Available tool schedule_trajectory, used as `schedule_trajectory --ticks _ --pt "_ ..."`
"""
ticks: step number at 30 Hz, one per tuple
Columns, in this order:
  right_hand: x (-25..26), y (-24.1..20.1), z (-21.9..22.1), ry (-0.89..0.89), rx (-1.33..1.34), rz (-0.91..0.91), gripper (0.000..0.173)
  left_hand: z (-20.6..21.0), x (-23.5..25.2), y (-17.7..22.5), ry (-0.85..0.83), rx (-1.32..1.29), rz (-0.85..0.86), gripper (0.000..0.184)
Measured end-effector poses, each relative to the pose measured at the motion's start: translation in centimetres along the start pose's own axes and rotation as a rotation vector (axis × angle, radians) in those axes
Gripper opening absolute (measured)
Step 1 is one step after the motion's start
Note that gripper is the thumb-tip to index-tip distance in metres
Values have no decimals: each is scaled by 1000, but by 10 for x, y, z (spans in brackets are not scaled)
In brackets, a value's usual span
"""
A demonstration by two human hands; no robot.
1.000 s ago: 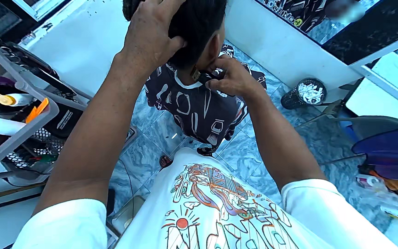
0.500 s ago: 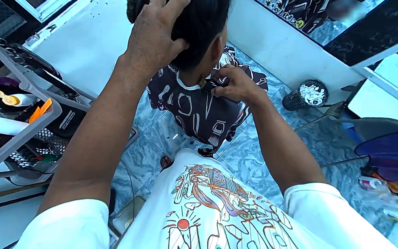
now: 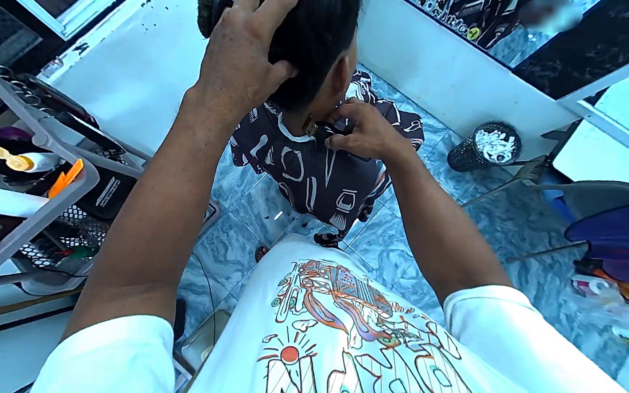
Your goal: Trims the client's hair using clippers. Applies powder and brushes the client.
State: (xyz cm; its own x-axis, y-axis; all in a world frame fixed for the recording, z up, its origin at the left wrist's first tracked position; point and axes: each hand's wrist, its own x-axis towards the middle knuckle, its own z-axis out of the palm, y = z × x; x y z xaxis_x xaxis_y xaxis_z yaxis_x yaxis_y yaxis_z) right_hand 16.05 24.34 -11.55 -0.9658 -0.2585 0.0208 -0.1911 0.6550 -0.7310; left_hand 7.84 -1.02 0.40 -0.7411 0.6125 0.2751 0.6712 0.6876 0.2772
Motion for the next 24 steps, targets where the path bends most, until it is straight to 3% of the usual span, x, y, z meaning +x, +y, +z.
schedule_trajectory --ticks 24 --pt "-5 2 22 75 62 -10 40 0 1 -1 3 1 7 60"
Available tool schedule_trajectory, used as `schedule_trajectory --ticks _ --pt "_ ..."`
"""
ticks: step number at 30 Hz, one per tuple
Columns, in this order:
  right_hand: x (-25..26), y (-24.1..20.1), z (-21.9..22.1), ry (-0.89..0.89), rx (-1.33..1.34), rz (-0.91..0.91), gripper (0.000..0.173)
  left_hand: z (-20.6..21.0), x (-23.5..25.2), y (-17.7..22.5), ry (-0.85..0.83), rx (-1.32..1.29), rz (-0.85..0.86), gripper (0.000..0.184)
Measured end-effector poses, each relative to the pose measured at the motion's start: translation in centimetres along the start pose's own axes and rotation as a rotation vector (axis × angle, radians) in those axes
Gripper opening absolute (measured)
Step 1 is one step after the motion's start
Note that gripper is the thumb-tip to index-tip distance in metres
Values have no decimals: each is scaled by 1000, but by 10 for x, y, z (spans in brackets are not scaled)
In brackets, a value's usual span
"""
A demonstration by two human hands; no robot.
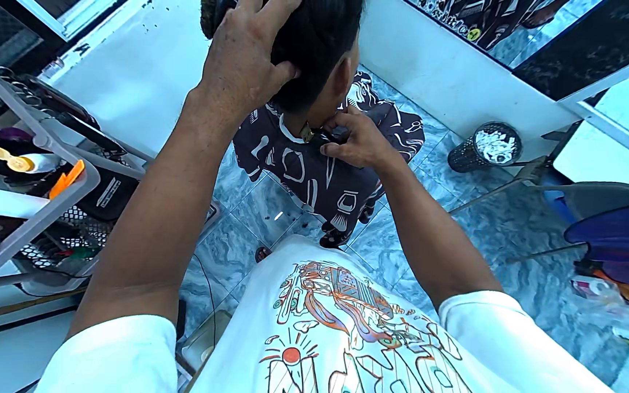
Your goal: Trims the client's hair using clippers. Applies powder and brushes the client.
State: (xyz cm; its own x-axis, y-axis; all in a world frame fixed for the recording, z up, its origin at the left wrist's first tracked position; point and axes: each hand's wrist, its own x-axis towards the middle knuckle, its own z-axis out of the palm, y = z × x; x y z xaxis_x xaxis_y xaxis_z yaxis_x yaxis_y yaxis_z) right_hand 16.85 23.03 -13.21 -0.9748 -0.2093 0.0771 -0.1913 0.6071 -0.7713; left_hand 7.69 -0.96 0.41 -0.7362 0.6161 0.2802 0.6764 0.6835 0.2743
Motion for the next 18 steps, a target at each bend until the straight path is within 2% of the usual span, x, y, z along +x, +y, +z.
schedule_trajectory --ticks 4,9,12,18 --pt "1 0 2 8 4 -11 42 0 -1 -1 3 0 9 60" --pt "-7 11 -21 -71 -18 -19 40 -1 -4 -5 55 -6 73 78" --pt "-3 18 -36 -74 -30 -23 40 2 -6 -6 89 5 95 78" --pt "9 -2 -51 -41 -41 -71 39 2 -6 -7 124 16 119 79"
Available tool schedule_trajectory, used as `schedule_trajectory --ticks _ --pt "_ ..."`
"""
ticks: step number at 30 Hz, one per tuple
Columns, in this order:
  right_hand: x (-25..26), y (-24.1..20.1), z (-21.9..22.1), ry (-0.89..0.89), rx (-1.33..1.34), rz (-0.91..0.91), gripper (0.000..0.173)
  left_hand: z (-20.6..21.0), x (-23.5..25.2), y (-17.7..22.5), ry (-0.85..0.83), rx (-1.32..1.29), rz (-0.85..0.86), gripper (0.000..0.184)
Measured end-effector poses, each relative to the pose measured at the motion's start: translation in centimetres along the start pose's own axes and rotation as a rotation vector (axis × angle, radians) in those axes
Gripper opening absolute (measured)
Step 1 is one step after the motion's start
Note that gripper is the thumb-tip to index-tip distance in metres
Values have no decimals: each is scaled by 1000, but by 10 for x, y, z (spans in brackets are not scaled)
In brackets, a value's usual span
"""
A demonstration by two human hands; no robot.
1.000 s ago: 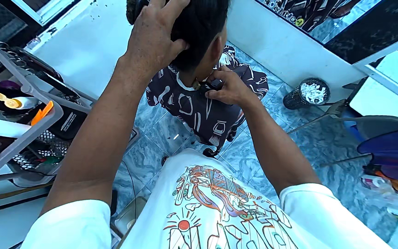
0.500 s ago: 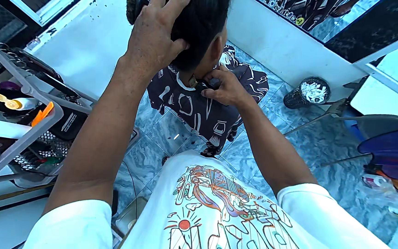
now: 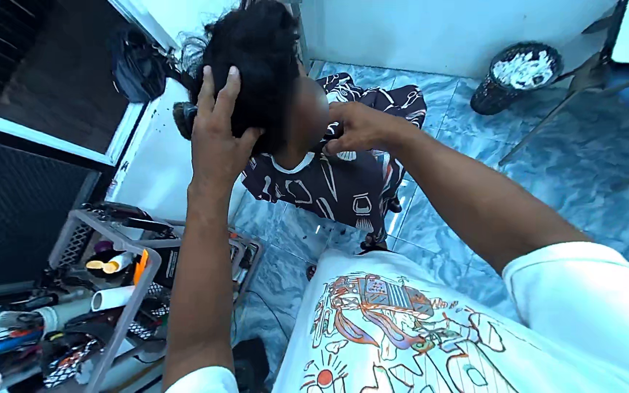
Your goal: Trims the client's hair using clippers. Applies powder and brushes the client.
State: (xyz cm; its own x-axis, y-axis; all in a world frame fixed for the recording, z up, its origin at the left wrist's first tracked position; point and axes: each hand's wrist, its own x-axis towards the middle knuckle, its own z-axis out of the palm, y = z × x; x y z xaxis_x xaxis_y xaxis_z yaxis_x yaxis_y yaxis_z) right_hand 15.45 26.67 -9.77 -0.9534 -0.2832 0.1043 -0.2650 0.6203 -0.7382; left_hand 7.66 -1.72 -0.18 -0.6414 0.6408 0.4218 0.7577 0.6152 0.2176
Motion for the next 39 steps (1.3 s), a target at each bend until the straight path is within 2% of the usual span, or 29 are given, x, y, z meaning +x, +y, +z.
schedule_trajectory --ticks 23,28,30,33,34,36,37,39 --pt "8 -14 3 29 33 -27 36 4 2 0 11 13 -4 80" --pt "-19 1 4 24 53 -32 39 7 -5 1 29 9 -12 80" --pt "-60 5 5 35 260 68 37 18 -18 0 132 4 6 77" --pt "-148 29 25 147 890 268 48 56 -77 16 341 -50 128 70" --pt "-176 40 34 179 1105 299 55 76 -102 32 346 -67 207 63" --pt "-218 56 53 194 1423 328 60 118 -134 74 250 -137 374 46" --pt "-231 59 61 202 1481 372 62 130 -128 93 235 -183 414 38" --pt "-245 63 70 180 1513 455 72 136 -90 118 303 -292 353 37"
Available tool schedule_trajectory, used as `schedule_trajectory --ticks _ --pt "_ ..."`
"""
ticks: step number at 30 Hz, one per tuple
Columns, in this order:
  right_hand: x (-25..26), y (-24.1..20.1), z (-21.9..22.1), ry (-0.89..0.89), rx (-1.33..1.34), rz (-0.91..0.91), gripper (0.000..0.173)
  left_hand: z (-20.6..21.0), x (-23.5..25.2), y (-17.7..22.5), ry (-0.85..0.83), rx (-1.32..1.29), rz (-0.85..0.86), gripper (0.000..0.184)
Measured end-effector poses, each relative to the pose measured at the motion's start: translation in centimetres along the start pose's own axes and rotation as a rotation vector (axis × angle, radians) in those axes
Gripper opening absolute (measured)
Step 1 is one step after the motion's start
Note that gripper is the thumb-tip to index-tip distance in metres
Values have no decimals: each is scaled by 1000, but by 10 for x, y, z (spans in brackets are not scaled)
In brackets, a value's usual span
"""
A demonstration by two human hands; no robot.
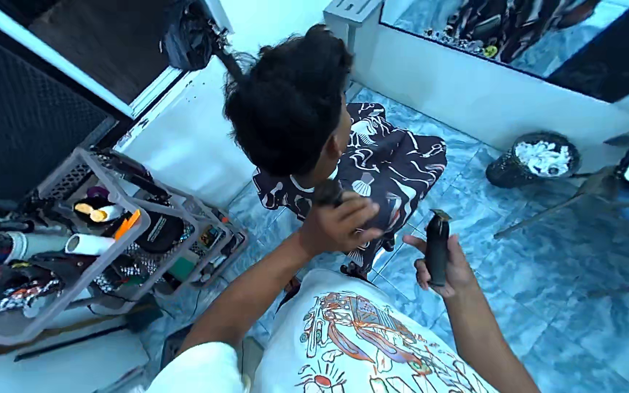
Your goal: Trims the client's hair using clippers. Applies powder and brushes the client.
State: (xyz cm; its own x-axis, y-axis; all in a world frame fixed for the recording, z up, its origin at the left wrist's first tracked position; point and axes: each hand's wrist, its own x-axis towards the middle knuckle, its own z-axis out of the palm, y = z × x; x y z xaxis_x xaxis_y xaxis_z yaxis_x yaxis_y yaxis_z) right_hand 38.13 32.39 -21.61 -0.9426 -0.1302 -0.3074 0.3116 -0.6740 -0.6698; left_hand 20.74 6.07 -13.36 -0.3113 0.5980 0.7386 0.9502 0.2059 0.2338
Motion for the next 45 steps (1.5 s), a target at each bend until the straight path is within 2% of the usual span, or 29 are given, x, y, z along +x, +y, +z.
schedule_trajectory --ticks 2,3,4,6,7,9,11,13,15,16,17,18,20,21,22,24,26,28,30,31,32,35,38,41,43,45 --pt "-2 5 -2 46 1 34 74 5 33 -4 125 -19 -192 36" --pt "-1 3 -3 55 -10 35 70 3 37 -5 146 -23 -354 33" --pt "0 -2 -4 48 -25 37 68 -3 33 -2 96 -23 -577 32" --pt "5 -13 -7 10 -54 59 71 -18 11 8 -218 -103 -1102 47" --pt "10 -18 -10 -19 -52 68 70 -24 1 14 -380 -174 -1266 52" --pt "18 -26 -19 -91 -51 91 65 -26 7 34 -575 -273 -1364 56" --pt "29 -39 -25 -147 -100 94 62 -20 36 52 -553 -225 -1268 53" --pt "43 -54 -23 -200 -137 62 61 -11 63 53 -370 -78 -1034 47" --pt "58 -68 -17 -281 -134 34 58 -4 74 37 -140 87 -749 38" --pt "65 -73 -15 -320 -126 22 56 -5 74 25 -77 136 -698 37" --pt "71 -77 -12 -341 -119 12 56 -9 68 14 -68 158 -750 37" --pt "75 -81 -9 -339 -124 -1 56 -18 59 7 -137 141 -916 41" --pt "81 -83 -3 -315 -181 -29 60 -38 31 3 -470 11 -1253 53" --pt "83 -82 -1 -306 -203 -35 64 -43 20 7 -640 -56 -1309 57" --pt "84 -79 -2 -301 -210 -29 69 -44 15 13 -751 -121 -1312 58" --pt "85 -69 -6 -299 -171 4 71 -38 27 28 -821 -187 -1209 58" --pt "84 -60 -7 -261 -107 -11 63 -28 56 35 -686 -176 -1031 53" --pt "82 -53 -6 -221 -80 -88 53 -22 77 27 -432 -120 -802 41" --pt "77 -52 -1 -133 -110 -150 50 -24 65 3 -185 -104 -606 28" --pt "75 -54 2 -58 -134 -170 50 -29 43 -13 -103 -122 -596 24" --pt "72 -55 4 26 -154 -190 51 -35 12 -31 -57 -154 -647 24" --pt "61 -56 9 205 -196 -300 58 -63 -89 -87 -70 -179 -849 42" --pt "42 -39 36 400 -207 -474 55 -92 -138 -141 99 -228 -822 43" --pt "26 1 108 669 -118 -645 47 -129 -128 -188 195 -289 -755 32" --pt "29 28 162 797 -79 -687 47 -145 -97 -220 240 -376 -603 25" --pt "37 59 202 934 -128 -645 45 -155 -55 -237 250 -427 -412 20"
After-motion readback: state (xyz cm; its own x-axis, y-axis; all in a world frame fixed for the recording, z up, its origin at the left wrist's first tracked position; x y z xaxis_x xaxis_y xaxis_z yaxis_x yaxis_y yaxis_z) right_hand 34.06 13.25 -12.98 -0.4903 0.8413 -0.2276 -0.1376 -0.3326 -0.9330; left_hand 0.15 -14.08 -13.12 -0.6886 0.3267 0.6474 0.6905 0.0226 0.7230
